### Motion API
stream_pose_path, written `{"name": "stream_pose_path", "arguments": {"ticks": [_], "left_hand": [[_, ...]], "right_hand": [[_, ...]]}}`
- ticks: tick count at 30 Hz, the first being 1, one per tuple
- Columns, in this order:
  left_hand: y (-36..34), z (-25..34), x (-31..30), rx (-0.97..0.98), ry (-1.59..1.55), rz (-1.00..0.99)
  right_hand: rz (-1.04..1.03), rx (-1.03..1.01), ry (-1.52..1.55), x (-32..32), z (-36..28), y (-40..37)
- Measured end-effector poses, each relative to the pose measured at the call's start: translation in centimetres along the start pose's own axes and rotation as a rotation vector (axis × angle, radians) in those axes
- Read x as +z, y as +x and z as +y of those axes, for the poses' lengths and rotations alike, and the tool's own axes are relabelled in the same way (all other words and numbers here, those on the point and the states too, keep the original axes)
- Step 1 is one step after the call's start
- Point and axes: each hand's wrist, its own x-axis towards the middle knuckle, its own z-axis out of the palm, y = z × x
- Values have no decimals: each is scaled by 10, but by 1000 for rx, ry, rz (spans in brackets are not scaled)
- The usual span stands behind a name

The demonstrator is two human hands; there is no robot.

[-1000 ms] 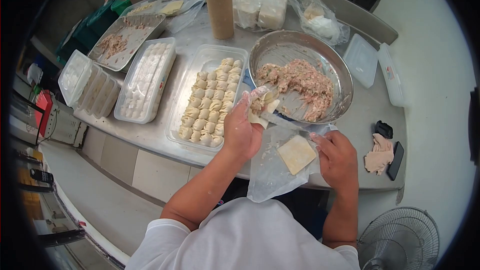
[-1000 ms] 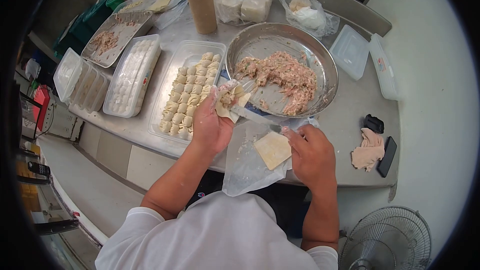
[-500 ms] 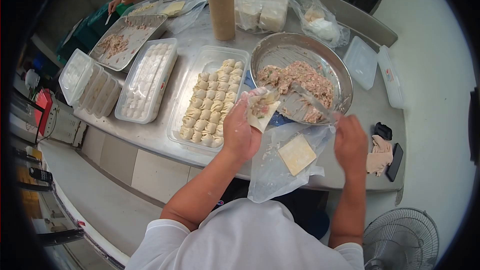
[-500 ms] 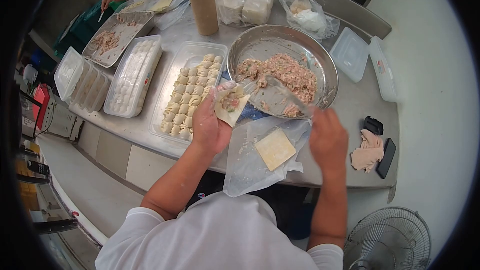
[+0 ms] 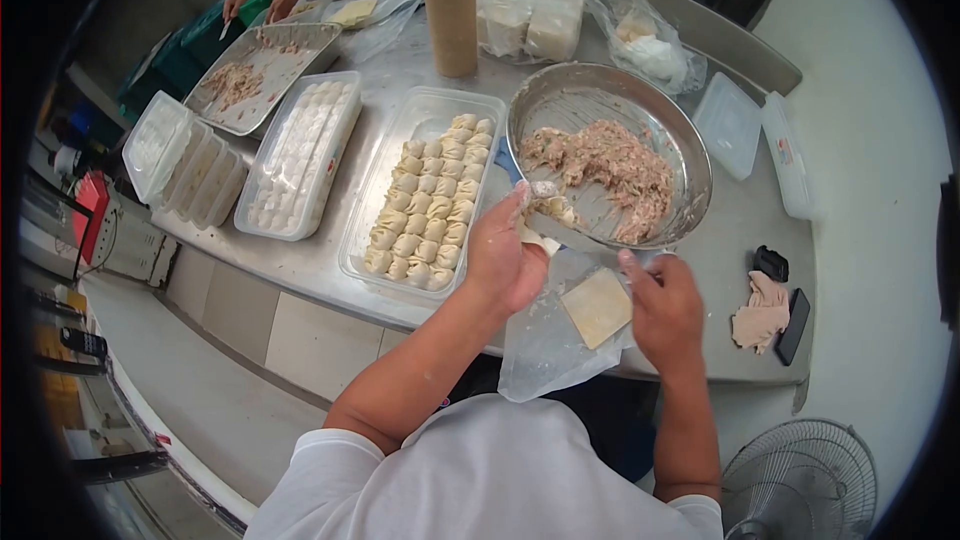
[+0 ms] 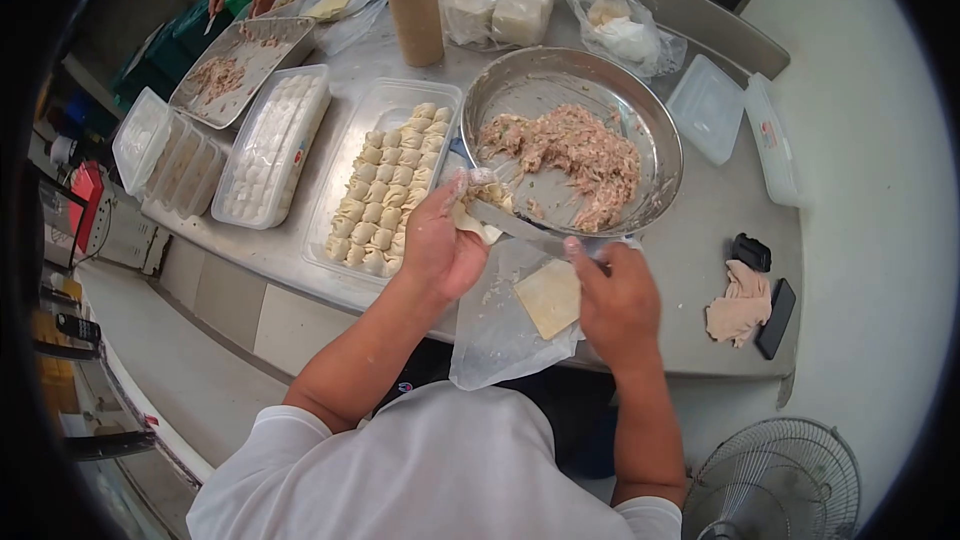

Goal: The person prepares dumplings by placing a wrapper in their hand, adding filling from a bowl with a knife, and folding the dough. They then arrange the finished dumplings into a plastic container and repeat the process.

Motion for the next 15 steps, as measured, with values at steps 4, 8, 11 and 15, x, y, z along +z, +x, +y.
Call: {"name": "stream_pose_path", "arguments": {"ticks": [4, 8, 11, 15], "left_hand": [[-3, 7, -5, 2, -63, -177], [-15, 17, 6, 19, 71, -265], [-9, 5, -26, 187, 693, -190], [-18, 14, -9, 513, 1435, -232]], "right_hand": [[-8, 71, 121, 3, -5, -3], [43, 171, 283, -30, -9, 3], [-3, 183, 352, -38, -14, 5], [-186, 140, 318, -39, -17, 4]]}}
